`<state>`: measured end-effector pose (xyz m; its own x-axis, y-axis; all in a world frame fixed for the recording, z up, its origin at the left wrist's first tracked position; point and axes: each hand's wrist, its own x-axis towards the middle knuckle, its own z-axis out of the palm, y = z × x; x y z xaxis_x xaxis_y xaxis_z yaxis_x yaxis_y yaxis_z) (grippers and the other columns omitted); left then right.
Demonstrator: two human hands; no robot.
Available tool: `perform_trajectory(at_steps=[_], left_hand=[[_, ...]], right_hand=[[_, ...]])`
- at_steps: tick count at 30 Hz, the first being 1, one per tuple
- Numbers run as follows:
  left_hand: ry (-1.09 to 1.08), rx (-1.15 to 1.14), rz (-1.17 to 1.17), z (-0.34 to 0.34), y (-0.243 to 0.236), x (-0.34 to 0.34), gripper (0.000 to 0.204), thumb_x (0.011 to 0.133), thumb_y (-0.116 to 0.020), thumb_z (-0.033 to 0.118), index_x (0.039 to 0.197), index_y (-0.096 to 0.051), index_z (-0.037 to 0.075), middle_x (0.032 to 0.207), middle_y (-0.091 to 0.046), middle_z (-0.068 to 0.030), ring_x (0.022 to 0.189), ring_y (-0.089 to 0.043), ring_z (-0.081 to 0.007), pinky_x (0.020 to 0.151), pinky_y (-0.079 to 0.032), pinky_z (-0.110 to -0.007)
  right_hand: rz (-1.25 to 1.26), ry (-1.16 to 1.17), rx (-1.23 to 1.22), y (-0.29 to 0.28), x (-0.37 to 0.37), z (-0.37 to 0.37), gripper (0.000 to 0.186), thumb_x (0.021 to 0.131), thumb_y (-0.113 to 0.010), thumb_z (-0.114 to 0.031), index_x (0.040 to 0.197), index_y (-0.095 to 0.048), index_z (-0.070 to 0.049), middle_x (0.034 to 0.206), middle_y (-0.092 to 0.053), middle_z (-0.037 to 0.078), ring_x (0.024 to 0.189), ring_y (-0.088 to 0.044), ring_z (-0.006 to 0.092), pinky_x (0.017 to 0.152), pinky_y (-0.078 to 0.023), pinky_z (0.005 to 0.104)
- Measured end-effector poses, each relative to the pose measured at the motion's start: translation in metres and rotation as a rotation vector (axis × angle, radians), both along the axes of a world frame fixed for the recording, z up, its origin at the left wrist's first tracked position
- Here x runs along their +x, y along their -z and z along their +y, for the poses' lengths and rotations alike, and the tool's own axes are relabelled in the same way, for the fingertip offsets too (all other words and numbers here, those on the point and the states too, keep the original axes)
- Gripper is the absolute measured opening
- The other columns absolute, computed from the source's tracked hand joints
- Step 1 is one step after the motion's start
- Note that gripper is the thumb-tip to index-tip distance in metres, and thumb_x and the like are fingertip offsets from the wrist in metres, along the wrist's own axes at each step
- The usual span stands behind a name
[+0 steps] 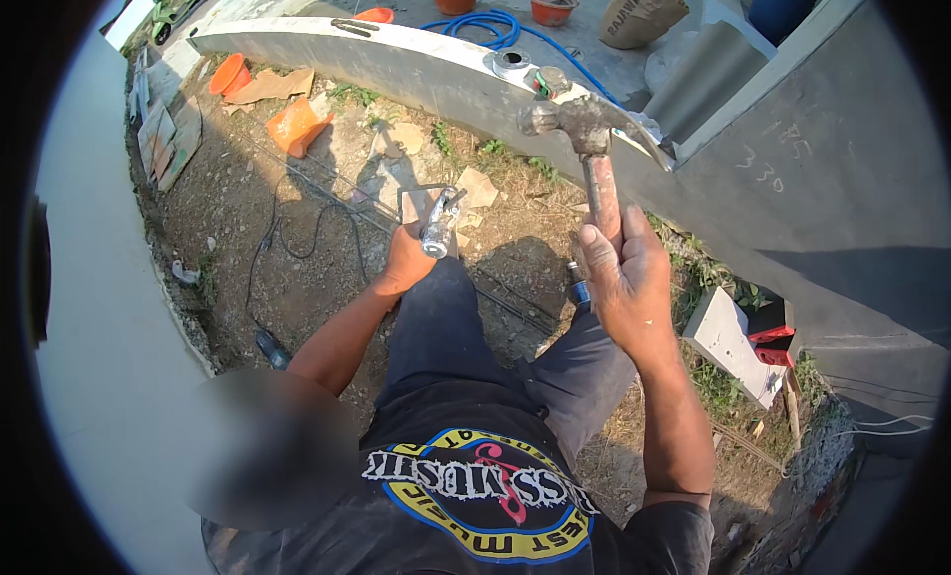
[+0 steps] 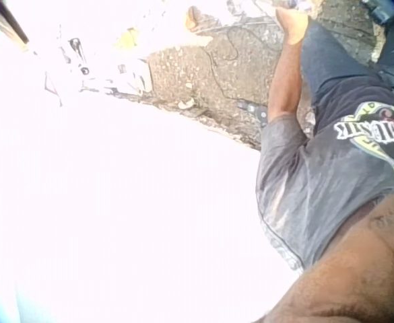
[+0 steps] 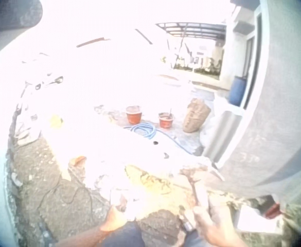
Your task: Clean and repair a water valve using a hammer and pliers in an outdoor renovation area.
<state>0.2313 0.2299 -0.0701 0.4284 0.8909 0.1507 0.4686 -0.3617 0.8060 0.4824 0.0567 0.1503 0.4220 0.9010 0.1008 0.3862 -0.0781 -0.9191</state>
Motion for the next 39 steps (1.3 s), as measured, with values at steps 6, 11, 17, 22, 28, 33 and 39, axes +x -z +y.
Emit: perform_trajectory(at_steps=[6, 11, 17, 22, 28, 33, 39], left_hand=[[-0.025, 0.043, 0.078, 0.013, -0.008, 0.014, 0.023, 0.084, -0.071, 0.024, 0.086, -0.074, 0.002, 0.074, -0.066, -0.0279, 0.075, -0.068, -0.0454, 0.063, -0.051, -0.049], [-0.012, -0.02, 0.191, 0.015, 0.005, 0.01, 0.023, 0.085, -0.07, 0.025, 0.087, -0.074, 0.002, 0.074, -0.068, -0.0257, 0.077, -0.069, -0.0448, 0.065, -0.054, -0.048], [-0.109, 0.068, 0.257, 0.013, -0.027, 0.016, 0.031, 0.083, -0.075, 0.032, 0.089, -0.076, 0.002, 0.077, -0.07, -0.0259, 0.079, -0.07, -0.0445, 0.071, -0.056, -0.051], [-0.023, 0.063, 0.335, 0.011, -0.048, 0.033, 0.036, 0.083, -0.074, 0.035, 0.09, -0.074, 0.0, 0.078, -0.069, -0.0273, 0.08, -0.07, -0.0455, 0.073, -0.056, -0.052], [-0.087, 0.089, 0.397, 0.007, -0.047, 0.006, 0.033, 0.083, -0.075, 0.028, 0.095, -0.073, -0.002, 0.082, -0.071, -0.0274, 0.082, -0.071, -0.0454, 0.076, -0.056, -0.052], [-0.062, 0.117, 0.456, 0.003, -0.061, 0.008, 0.032, 0.082, -0.076, 0.024, 0.101, -0.071, -0.002, 0.085, -0.072, -0.0259, 0.083, -0.072, -0.0448, 0.075, -0.056, -0.053], [0.006, 0.115, 0.521, 0.003, -0.056, 0.013, 0.031, 0.08, -0.08, 0.021, 0.096, -0.068, -0.003, 0.085, -0.072, -0.0255, 0.084, -0.071, -0.0457, 0.076, -0.055, -0.053]], right_hand=[[0.162, 0.386, 0.654, -0.05, 0.013, 0.01, 0.023, 0.108, -0.056, -0.024, 0.116, -0.055, -0.002, 0.074, -0.048, 0.001, 0.054, -0.045, 0.007, 0.046, -0.036, 0.0241], [-0.513, -0.261, -0.029, 0.045, 0.005, 0.012, 0.029, 0.104, -0.062, -0.027, 0.11, -0.053, 0.001, 0.076, -0.051, 0.003, 0.068, -0.054, 0.0132, 0.067, -0.048, 0.0355], [0.254, 0.351, 0.551, -0.063, 0.051, 0.002, 0.016, 0.108, -0.056, -0.02, 0.113, -0.054, -0.005, 0.075, -0.05, 0.001, 0.052, -0.044, 0.0055, 0.04, -0.032, 0.0233], [-0.208, -0.179, -0.295, 0.038, 0.007, -0.002, 0.023, 0.099, -0.064, -0.018, 0.105, -0.054, 0.002, 0.086, -0.058, 0.013, 0.08, -0.057, 0.0244, 0.078, -0.048, 0.0387], [0.192, 0.062, -0.021, 0.056, 0.011, -0.011, 0.01, 0.105, -0.055, -0.013, 0.106, -0.051, -0.004, 0.069, -0.046, -0.003, 0.045, -0.04, 0.0056, 0.039, -0.034, 0.0245], [0.393, 0.162, -0.068, 0.055, 0.018, -0.018, 0.012, 0.105, -0.055, -0.016, 0.105, -0.05, -0.005, 0.068, -0.046, -0.001, 0.045, -0.042, 0.0069, 0.038, -0.035, 0.0247], [0.441, 0.167, -0.188, 0.082, -0.001, -0.031, 0.015, 0.104, -0.057, -0.018, 0.101, -0.051, -0.005, 0.069, -0.049, 0.0, 0.045, -0.044, 0.0083, 0.038, -0.037, 0.025]])
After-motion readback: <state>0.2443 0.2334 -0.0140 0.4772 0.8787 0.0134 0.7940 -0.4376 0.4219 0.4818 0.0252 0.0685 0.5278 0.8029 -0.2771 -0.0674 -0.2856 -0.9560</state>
